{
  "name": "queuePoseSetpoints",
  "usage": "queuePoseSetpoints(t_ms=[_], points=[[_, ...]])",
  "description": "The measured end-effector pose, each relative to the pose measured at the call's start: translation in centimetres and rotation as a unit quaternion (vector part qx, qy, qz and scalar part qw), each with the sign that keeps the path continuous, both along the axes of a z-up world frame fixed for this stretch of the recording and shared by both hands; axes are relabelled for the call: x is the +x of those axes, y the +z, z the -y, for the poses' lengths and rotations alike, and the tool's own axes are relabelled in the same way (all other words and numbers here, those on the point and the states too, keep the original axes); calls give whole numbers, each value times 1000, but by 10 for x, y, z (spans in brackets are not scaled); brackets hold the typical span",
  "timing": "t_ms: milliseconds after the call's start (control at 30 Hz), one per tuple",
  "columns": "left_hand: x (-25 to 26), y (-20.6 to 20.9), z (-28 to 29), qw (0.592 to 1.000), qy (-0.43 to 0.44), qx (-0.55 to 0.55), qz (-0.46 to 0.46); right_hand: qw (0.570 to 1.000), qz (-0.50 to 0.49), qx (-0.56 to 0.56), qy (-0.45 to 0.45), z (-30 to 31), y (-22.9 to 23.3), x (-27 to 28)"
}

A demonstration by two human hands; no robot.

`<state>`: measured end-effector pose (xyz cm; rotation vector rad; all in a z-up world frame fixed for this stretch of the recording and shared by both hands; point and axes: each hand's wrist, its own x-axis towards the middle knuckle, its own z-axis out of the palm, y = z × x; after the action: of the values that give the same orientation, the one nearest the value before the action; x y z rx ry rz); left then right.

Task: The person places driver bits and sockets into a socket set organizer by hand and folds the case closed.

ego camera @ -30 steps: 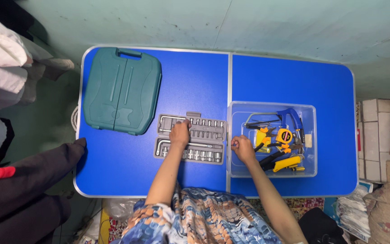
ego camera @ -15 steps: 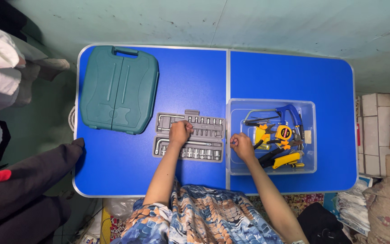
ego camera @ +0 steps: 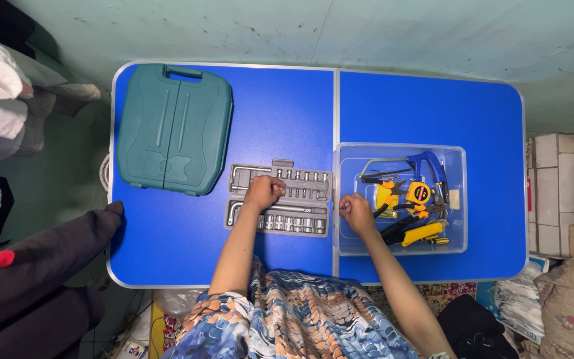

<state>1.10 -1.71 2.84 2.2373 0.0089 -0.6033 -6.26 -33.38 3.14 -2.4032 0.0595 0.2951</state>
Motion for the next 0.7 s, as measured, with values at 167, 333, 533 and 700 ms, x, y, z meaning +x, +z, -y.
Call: queuePoseSetpoints(t_ms=[167,333,533,700], points=[[-5,-1,10,1000,4,27,7,1000,8,4,6,1,0,0],[-1,1,19,996,2,88,15,1000,10,0,-1,1,-3,4],[0,5,17,996,7,87,11,1000,6,0,-1,1,-3,1],[0,-4,13,1000,12,17,-5,1000,12,10,-2,1,-3,3]])
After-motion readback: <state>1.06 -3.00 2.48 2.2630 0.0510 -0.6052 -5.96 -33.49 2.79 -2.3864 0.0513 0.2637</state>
